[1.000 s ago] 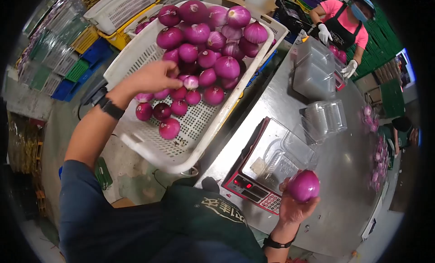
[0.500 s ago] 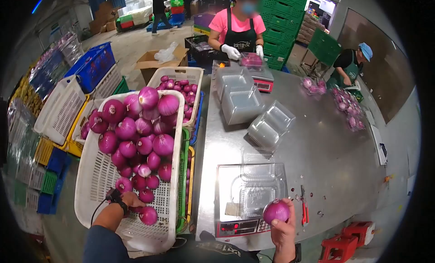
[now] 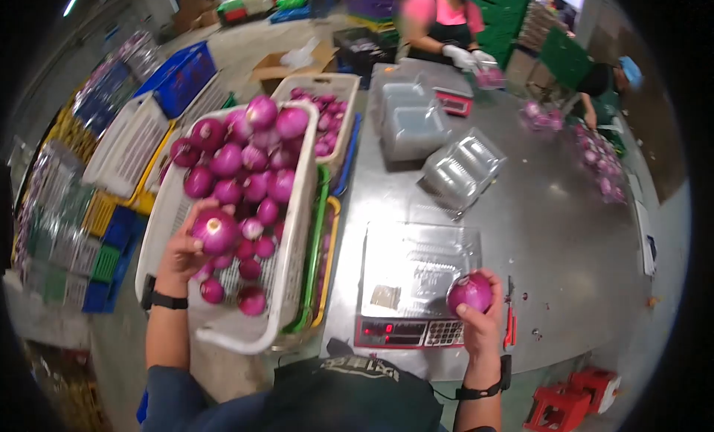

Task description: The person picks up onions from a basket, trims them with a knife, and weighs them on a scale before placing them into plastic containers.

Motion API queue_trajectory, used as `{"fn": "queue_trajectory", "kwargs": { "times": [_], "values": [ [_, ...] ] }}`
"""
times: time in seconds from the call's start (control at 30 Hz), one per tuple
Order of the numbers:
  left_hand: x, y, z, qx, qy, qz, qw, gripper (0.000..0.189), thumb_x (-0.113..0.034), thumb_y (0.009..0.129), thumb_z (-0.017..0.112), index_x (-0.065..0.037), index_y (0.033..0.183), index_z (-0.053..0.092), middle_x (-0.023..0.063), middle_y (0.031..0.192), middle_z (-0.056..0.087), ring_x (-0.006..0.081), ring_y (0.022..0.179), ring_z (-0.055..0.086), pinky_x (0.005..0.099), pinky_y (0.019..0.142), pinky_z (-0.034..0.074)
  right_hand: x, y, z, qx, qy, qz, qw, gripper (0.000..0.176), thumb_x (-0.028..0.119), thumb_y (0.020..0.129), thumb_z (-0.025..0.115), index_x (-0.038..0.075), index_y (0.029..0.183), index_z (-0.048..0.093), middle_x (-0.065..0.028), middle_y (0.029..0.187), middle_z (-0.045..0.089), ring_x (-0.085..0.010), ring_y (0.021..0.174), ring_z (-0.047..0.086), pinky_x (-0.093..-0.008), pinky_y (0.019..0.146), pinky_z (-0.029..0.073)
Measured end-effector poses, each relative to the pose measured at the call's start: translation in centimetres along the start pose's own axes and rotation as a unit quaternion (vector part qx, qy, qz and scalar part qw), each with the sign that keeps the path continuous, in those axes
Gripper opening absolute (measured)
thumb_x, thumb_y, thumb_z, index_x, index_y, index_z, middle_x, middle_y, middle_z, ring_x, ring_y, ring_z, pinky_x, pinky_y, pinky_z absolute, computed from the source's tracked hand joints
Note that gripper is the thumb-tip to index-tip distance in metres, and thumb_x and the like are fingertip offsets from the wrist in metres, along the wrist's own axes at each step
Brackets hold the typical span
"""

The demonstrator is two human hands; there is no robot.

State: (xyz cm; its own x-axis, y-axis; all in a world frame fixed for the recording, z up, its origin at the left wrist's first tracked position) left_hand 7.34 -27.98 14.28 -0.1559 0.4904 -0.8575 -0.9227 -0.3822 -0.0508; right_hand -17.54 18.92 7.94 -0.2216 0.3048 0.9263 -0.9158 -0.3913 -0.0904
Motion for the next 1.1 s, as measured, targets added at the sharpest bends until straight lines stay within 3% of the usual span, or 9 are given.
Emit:
{"fn": "queue_trajectory", "kwargs": {
  "times": [0.13,0.33,0.37,0.53,0.63,0.77,0.87,0.93,1.1],
  "values": [
    [3.4,-1.5,7.1,0.027,0.016,0.079,0.996,0.097,-0.001,0.063,0.084,-0.011,0.149,0.039,0.027,0.15,0.048,0.0418,0.134,0.055,0.0517,0.112,0.05,0.6,0.8,-0.5,0.043,-0.114,-0.013,0.992,0.087,0.007,0.062,0.088,0.009,0.14,0.05,-0.0088,0.134,0.055,-0.023,0.119,0.059,-0.036,0.103,0.052],
    [9.4,-2.2,17.7,0.007,0.054,0.069,0.996,0.113,-0.003,0.06,0.095,-0.009,0.155,0.035,0.0221,0.15,0.05,0.0302,0.135,0.056,0.0424,0.114,0.047,1.8,1.9,-1.0,0.131,-0.343,-0.106,0.924,0.081,0.006,0.066,0.081,0.007,0.141,0.049,-0.0115,0.132,0.056,-0.0241,0.118,0.061,-0.0359,0.102,0.051],
    [10.8,-1.9,18.7,0.027,0.072,0.059,0.995,0.111,0.003,0.06,0.093,-0.008,0.155,0.037,0.0153,0.149,0.052,0.0244,0.136,0.054,0.0408,0.116,0.045,1.7,2.3,-1.4,0.148,-0.369,-0.126,0.909,0.081,0.006,0.067,0.08,0.006,0.141,0.049,-0.0135,0.133,0.057,-0.0272,0.119,0.061,-0.0374,0.104,0.05],
    [17.4,1.0,24.5,0.014,0.367,0.101,0.925,0.082,-0.006,0.068,0.09,-0.005,0.14,0.051,0.0081,0.13,0.061,0.0175,0.124,0.057,0.035,0.107,0.049,2.6,3.6,-2.3,0.181,-0.485,-0.249,0.819,0.084,0.009,0.065,0.082,0.007,0.142,0.048,-0.0204,0.139,0.055,-0.039,0.13,0.056,-0.0429,0.112,0.046],
    [20.7,3.2,26.3,0.019,0.469,0.21,0.857,0.078,-0.012,0.064,0.089,-0.007,0.134,0.055,0.0106,0.121,0.064,0.0281,0.116,0.06,0.0402,0.101,0.05,2.2,4.5,-2.7,0.184,-0.5,-0.282,0.798,0.083,0.009,0.065,0.081,0.006,0.141,0.049,-0.0213,0.139,0.055,-0.0414,0.13,0.055,-0.0446,0.113,0.045],
    [23.4,5.3,26.4,0.031,0.56,0.287,0.777,0.073,-0.019,0.062,0.089,-0.008,0.127,0.06,0.0133,0.117,0.065,0.0347,0.107,0.059,0.0457,0.1,0.047,1.6,5.2,-2.3,0.202,-0.532,-0.306,0.763,0.072,0.007,0.068,0.076,0.006,0.136,0.053,-0.0151,0.134,0.059,-0.0364,0.122,0.057,-0.0475,0.1,0.045],
    [24.9,6.8,26.2,0.086,0.596,0.267,0.753,0.068,-0.023,0.061,0.09,-0.007,0.121,0.063,0.0146,0.109,0.065,0.0368,0.1,0.058,0.0481,0.097,0.045,0.1,5.3,-2.7,0.179,-0.572,-0.341,0.724,0.065,0.004,0.07,0.072,0.008,0.133,0.056,-0.0109,0.129,0.061,-0.0331,0.114,0.059,-0.0474,0.089,0.044],
    [26.6,7.0,25.8,0.072,0.606,0.244,0.754,0.052,-0.025,0.064,0.087,-0.007,0.109,0.066,0.0127,0.103,0.065,0.0389,0.11,0.052,0.049,0.1,0.043,-1.4,5.3,-3.8,0.177,-0.599,-0.297,0.722,0.061,0.004,0.071,0.071,0.007,0.13,0.058,-0.0112,0.13,0.061,-0.0331,0.114,0.059,-0.0488,0.089,0.044],
    [26.9,6.6,25.3,0.106,0.603,0.216,0.761,0.053,-0.023,0.068,0.081,-0.006,0.115,0.062,0.0161,0.112,0.062,0.0442,0.118,0.048,0.0537,0.106,0.041,-2.1,4.1,-4.7,0.156,-0.546,-0.27,0.778,0.06,0.01,0.071,0.074,0.007,0.13,0.058,-0.013,0.13,0.061,-0.0342,0.119,0.059,-0.0486,0.091,0.046]
  ]
}}
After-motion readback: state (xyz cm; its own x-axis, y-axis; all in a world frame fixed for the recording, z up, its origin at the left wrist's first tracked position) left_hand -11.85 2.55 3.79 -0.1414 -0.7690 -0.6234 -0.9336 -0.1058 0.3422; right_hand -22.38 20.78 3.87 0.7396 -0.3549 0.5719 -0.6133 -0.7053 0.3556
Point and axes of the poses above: each hand's wrist, its own y-axis towards the middle knuckle, its own z-axis out of the palm, x = y × z, the point moved 1 cm from there along y, towards the middle knuckle
